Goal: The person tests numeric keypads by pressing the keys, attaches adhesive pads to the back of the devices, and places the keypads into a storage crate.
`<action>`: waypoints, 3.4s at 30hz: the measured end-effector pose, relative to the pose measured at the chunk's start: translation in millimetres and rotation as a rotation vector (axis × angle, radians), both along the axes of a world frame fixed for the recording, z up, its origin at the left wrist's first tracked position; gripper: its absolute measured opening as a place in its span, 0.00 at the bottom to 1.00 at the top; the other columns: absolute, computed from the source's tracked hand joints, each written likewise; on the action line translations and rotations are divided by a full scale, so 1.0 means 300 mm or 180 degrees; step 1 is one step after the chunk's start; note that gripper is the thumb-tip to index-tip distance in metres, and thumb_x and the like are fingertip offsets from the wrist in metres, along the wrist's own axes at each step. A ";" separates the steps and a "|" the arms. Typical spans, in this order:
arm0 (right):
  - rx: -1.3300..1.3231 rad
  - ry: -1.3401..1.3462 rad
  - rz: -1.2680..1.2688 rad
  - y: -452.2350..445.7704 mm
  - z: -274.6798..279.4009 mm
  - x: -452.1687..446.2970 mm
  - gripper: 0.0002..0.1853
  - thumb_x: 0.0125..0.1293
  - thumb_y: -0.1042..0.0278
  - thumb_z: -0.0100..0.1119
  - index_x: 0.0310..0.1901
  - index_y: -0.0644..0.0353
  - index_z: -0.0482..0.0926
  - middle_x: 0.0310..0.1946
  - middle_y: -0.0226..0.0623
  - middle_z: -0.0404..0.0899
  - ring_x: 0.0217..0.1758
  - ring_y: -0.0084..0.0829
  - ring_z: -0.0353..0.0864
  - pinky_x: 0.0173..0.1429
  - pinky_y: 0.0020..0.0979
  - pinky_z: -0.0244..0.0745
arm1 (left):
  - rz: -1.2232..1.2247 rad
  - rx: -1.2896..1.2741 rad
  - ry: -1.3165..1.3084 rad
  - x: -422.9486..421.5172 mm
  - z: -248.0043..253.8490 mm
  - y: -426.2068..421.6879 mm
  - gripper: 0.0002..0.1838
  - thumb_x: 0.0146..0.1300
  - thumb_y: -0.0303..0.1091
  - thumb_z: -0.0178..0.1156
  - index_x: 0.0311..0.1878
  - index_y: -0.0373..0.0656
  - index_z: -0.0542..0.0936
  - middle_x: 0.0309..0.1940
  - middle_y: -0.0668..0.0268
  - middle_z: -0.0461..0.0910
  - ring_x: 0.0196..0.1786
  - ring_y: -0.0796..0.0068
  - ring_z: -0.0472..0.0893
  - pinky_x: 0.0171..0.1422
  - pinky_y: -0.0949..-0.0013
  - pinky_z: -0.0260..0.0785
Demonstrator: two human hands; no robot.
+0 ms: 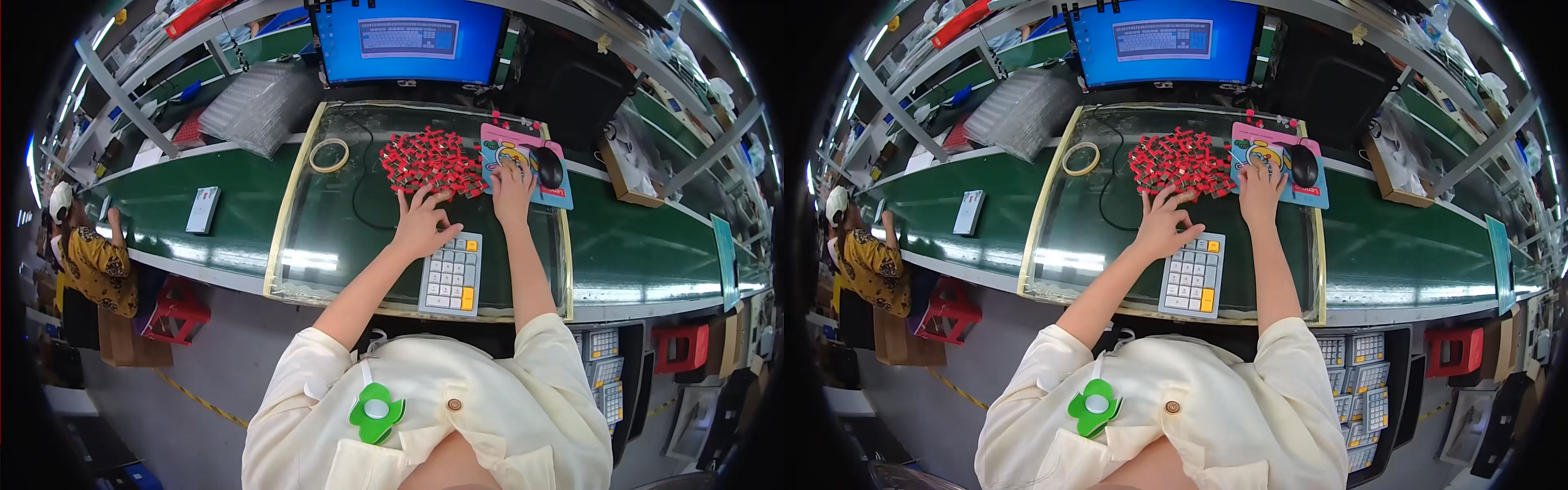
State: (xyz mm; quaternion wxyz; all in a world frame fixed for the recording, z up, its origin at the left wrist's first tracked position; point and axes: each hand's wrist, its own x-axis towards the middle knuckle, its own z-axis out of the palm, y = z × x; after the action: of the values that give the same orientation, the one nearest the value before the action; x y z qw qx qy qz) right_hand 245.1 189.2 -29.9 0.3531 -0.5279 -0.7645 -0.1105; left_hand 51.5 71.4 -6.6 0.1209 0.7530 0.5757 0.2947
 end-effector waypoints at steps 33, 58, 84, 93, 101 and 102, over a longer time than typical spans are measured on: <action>-0.0476 0.0678 0.1874 -0.471 0.127 0.027 0.12 0.60 0.73 0.59 0.47 0.54 0.77 0.40 0.31 0.83 0.38 0.30 0.83 0.64 0.44 0.65 | -0.0792 -0.0026 -0.0272 -0.031 0.090 -0.377 0.24 0.52 0.44 0.66 0.53 0.52 0.76 0.65 0.57 0.64 0.66 0.52 0.63 0.69 0.45 0.51; -0.0609 0.0910 0.2018 -0.309 0.100 -0.047 0.12 0.58 0.76 0.60 0.44 0.54 0.80 0.40 0.35 0.83 0.36 0.35 0.84 0.37 0.30 0.79 | -0.0677 0.0038 -0.0267 -0.028 0.044 -0.308 0.22 0.46 0.42 0.71 0.48 0.57 0.80 0.66 0.54 0.61 0.66 0.43 0.61 0.68 0.52 0.59; -0.1336 0.1770 0.1931 -0.317 0.094 -0.044 0.12 0.61 0.77 0.58 0.46 0.55 0.79 0.39 0.35 0.83 0.33 0.29 0.85 0.35 0.25 0.79 | -0.0690 0.0133 -0.0250 -0.024 0.051 -0.311 0.22 0.42 0.43 0.71 0.45 0.61 0.81 0.67 0.58 0.60 0.63 0.48 0.63 0.64 0.52 0.59; -0.1321 0.1711 0.1946 -0.316 0.088 -0.042 0.12 0.61 0.76 0.58 0.46 0.54 0.79 0.40 0.34 0.83 0.34 0.29 0.85 0.36 0.26 0.79 | -0.0698 0.0099 -0.0252 -0.025 0.044 -0.311 0.22 0.42 0.43 0.72 0.45 0.61 0.81 0.67 0.58 0.59 0.65 0.48 0.62 0.65 0.51 0.58; -0.1375 0.1748 0.1947 -0.314 0.085 -0.039 0.12 0.61 0.76 0.58 0.47 0.54 0.79 0.40 0.34 0.83 0.34 0.30 0.85 0.37 0.26 0.79 | -0.0714 0.0048 -0.0262 -0.026 0.046 -0.309 0.22 0.42 0.43 0.72 0.45 0.62 0.81 0.68 0.58 0.59 0.66 0.48 0.61 0.66 0.51 0.57; -0.1415 0.1765 0.1938 -0.315 0.085 -0.039 0.12 0.61 0.76 0.58 0.47 0.55 0.79 0.40 0.34 0.83 0.35 0.30 0.85 0.37 0.26 0.79 | -0.0720 0.0034 -0.0260 -0.026 0.047 -0.308 0.22 0.42 0.43 0.72 0.45 0.62 0.81 0.68 0.58 0.59 0.66 0.48 0.61 0.66 0.51 0.57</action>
State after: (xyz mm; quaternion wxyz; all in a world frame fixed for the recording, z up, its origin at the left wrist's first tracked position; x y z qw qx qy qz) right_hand 233.3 94.8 -4.5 0.4388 -0.3520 -0.7665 0.3099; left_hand 43.7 -21.2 7.4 0.1727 0.8012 0.4802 0.3126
